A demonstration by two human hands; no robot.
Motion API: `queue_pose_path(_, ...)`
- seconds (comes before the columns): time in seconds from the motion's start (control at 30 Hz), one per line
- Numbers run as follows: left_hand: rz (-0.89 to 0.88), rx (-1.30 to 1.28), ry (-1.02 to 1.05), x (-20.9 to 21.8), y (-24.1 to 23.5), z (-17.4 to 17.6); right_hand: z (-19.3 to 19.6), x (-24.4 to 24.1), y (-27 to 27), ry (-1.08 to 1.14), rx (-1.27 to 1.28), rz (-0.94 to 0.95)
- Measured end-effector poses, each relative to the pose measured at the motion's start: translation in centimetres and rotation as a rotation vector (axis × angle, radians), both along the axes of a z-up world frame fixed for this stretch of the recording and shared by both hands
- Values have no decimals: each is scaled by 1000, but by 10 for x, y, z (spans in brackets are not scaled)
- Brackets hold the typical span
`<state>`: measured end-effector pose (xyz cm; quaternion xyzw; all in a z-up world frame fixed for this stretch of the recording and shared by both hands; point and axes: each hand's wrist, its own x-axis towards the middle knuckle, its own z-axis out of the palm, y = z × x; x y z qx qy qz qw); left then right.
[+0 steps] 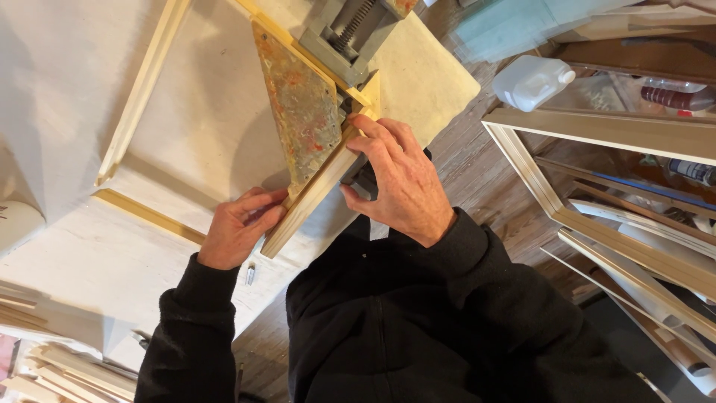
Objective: The person applies wood glue to the end of a mitered wooden frame moulding piece, fits the corner joint together by hand, then places the frame corner into a corner vise with a triangular block and tightens the vise screw to clamp the joint. They repeat the gluing, joining and clamping on additional frame corners.
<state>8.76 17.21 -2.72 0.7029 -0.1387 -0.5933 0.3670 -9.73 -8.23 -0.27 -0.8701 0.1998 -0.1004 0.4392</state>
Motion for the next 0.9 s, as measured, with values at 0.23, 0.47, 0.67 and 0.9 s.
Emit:
queue_pose_path(0.23, 7, 1, -8, -2, 1, 1, 3, -3, -7, -54, 34, 16)
queue_pose_path(0.47, -10, 10, -15, -2, 0, 3, -24, 15, -10, -15, 294, -503)
queue_pose_path(0.67, 28, 4, 9, -3, 3, 0, -27, 26, -12, 59, 432, -549)
queue_pose_path(0.9, 22, 1, -6, -3, 3, -1, -27, 29, -14, 112, 481, -585)
